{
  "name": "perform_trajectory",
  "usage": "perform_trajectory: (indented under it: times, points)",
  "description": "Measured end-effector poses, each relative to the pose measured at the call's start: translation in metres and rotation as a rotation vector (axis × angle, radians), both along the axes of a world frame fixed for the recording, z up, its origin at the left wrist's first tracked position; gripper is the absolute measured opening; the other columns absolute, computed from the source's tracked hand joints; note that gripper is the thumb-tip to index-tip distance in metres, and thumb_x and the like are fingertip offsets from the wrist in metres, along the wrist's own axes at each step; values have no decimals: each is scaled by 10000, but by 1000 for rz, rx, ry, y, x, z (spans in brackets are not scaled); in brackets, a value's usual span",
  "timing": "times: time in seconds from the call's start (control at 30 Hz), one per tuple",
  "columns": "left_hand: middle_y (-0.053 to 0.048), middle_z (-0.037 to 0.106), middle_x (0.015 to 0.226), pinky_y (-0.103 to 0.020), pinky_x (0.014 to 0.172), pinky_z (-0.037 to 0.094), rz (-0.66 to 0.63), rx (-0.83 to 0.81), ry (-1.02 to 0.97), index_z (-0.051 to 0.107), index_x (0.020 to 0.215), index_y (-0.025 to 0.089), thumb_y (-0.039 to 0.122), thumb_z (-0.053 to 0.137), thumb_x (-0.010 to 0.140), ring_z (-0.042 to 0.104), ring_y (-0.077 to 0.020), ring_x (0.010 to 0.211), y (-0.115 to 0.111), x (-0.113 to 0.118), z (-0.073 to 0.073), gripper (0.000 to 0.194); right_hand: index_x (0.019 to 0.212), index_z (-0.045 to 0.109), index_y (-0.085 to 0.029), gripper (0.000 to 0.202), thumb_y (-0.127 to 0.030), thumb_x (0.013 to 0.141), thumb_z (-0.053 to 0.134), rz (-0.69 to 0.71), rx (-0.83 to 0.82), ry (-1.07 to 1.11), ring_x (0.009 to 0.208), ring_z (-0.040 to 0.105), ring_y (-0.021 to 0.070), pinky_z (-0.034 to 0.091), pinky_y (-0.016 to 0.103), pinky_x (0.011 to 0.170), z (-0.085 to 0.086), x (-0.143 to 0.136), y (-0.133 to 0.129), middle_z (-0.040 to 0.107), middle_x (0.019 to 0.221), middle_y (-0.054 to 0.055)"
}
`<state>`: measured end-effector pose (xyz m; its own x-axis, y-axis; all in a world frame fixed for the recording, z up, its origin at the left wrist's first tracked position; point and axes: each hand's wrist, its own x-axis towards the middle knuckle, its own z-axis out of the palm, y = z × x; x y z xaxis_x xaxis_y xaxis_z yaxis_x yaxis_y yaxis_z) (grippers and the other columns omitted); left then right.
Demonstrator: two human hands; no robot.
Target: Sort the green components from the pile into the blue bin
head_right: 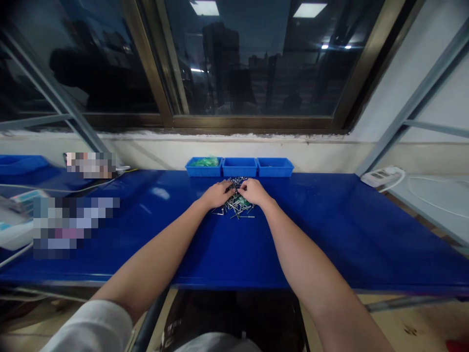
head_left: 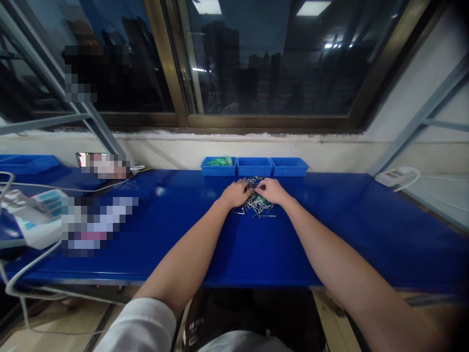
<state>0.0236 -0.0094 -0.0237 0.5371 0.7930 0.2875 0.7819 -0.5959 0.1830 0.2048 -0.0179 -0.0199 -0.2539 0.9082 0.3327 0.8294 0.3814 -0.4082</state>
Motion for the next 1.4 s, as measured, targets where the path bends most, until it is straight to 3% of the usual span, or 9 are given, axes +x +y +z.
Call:
perform_trajectory:
  times: [0.2,0.37,0.6,0.87,1.1,1.2,1.3,1.4]
  points:
    - [-95,559,1257,-324,961,404,7,-9,-22,530,1200,176,412,367,901,527,-228,1143,-2,1,3,414,728,672,-187,180,-296,794,545,-7,77,4,700,555,149,394,256,686,-3,2,2,625,764,41]
    - [-110,594,1196,-327,959,406,-15,78,-157,543,1179,145,371,453,873,546,-224,1106,-2,0,6,390,703,633,-177,304,-335,869,434,-18,159,85,662,539,152,372,258,660,4,3,-2,616,696,43]
    - [-63,666,939,-306,835,461,-151,174,-308,630,953,170,281,470,880,612,-183,884,-5,2,13,208,752,597,-169,251,-325,856,430,50,43,361,685,574,149,393,246,640,5,1,0,642,724,28]
    - [-62,669,903,-304,804,460,-183,226,-370,630,915,165,253,466,888,610,-176,846,-6,3,14,188,621,572,-176,441,-481,869,373,42,-63,430,536,538,138,388,259,563,7,-3,-3,583,553,16]
    - [-58,657,856,-285,754,454,-154,201,-327,619,855,165,231,425,901,598,-166,796,-6,3,15,210,799,617,-171,320,-480,715,612,184,-90,750,640,584,151,426,270,602,7,-5,-3,641,694,26]
    - [-55,654,839,-278,741,453,-138,194,-317,618,847,167,234,410,907,598,-164,783,-7,4,15,226,760,630,-170,310,-464,666,661,231,-146,831,614,564,140,422,272,593,10,-5,-7,638,671,21]
    - [-54,657,860,-281,762,456,-130,177,-309,622,883,174,266,403,913,605,-166,801,-7,4,15,239,762,647,-167,292,-443,669,652,214,-187,875,578,539,133,401,267,557,13,-2,-8,644,653,22]
    - [-65,659,959,-295,815,456,-78,166,-323,609,992,176,298,413,909,608,-178,883,-6,3,14,245,816,656,-166,283,-408,672,636,150,-125,901,644,569,153,421,281,601,14,3,-5,669,715,35]
